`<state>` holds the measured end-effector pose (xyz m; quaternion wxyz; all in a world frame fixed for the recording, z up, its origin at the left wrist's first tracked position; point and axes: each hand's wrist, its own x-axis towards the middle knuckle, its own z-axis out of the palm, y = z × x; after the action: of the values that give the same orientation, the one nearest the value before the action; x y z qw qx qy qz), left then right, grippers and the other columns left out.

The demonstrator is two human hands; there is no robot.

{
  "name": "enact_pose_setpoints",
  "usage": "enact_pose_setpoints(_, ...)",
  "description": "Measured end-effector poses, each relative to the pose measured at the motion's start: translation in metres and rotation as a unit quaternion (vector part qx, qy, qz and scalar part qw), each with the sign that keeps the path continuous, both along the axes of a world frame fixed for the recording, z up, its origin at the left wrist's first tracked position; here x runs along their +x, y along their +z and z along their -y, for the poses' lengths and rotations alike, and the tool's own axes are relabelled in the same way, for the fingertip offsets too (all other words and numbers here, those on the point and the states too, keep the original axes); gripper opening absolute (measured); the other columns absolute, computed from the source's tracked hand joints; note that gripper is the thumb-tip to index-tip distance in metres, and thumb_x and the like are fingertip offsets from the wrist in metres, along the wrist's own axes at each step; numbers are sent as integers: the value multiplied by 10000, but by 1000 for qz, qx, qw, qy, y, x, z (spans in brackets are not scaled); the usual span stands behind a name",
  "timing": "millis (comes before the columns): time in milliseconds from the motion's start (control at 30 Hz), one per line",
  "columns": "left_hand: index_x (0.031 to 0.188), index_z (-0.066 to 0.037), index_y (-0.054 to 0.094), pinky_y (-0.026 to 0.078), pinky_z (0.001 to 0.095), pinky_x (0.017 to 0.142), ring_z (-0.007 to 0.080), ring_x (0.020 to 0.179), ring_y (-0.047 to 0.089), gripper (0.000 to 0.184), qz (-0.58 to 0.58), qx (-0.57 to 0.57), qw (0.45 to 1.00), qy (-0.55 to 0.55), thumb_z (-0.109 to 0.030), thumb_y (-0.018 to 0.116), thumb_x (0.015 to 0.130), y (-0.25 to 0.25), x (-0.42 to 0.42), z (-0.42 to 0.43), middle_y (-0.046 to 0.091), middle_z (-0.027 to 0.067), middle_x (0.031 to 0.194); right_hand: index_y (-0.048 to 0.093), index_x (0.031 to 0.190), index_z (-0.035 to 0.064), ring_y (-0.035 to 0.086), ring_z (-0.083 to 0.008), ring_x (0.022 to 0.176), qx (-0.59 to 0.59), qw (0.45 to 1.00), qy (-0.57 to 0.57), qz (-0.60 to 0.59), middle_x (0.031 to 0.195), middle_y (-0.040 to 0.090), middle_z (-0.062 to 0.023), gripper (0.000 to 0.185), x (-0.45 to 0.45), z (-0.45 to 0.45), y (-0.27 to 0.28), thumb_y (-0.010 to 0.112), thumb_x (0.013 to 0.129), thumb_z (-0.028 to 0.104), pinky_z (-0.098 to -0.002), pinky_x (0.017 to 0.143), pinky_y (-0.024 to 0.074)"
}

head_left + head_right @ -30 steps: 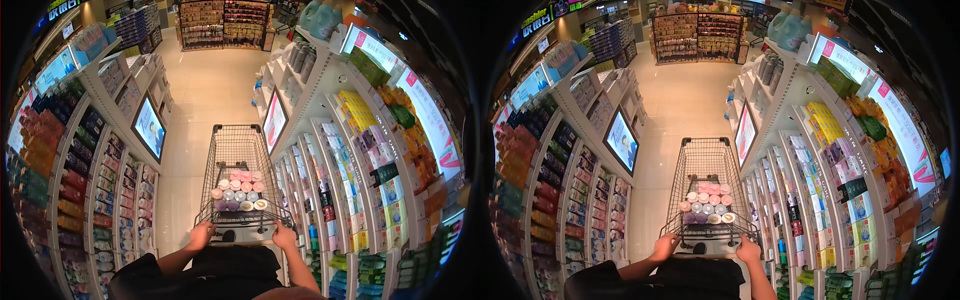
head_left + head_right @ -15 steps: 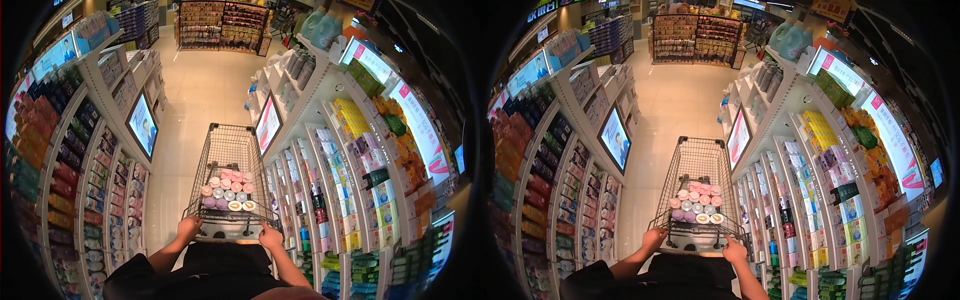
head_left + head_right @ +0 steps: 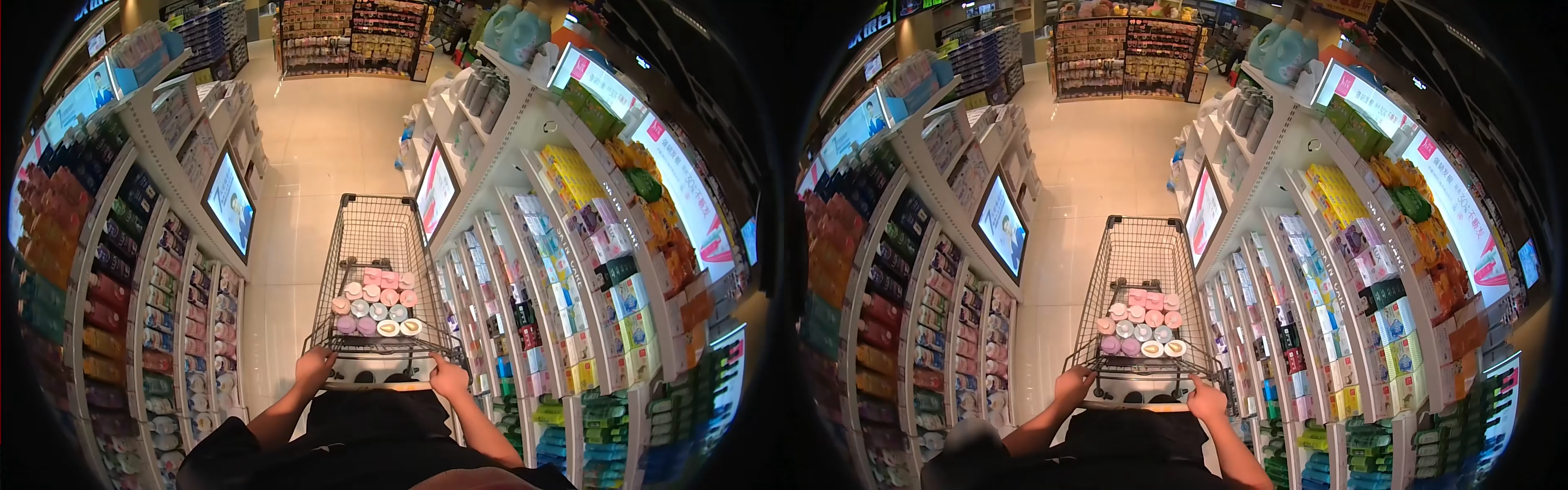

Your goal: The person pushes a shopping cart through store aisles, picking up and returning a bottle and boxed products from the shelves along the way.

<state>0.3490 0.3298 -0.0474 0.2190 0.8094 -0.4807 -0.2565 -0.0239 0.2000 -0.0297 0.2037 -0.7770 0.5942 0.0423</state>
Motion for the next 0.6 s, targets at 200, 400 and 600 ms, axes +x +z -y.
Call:
enact_pose_setpoints(200, 1045, -92, 827, 582, 471, 878, 355, 1037, 747, 305, 16, -11, 1000, -15, -377, 718, 1029, 0, -2, -2, 794, 113, 1092, 651, 1447, 335, 778, -411, 884, 9, 1000, -8, 0, 945, 804, -170, 494, 0, -2, 4, 568, 963, 277, -568, 792, 606)
enact_pose_setpoints(400, 1016, -116, 810, 578, 490, 866, 365, 1013, 737, 244, 22, -16, 999, -28, -341, 714, 1029, 0, -4, -7, 768, 112, 1062, 647, 1446, 338, 775, -412, 899, 31, 999, -18, -5, 954, 804, -171, 488, -2, -4, 4, 568, 970, 269, -563, 810, 604)
enact_pose_setpoints(600, 983, -117, 797, 577, 499, 812, 391, 951, 731, 259, 43, -30, 997, -63, -353, 710, 1041, 0, -1, -7, 756, 112, 1030, 654, 1441, 300, 765, -395, 848, -20, 999, -8, 39, 933, 794, -152, 517, -4, -10, 0, 592, 934, 218, -555, 756, 594)
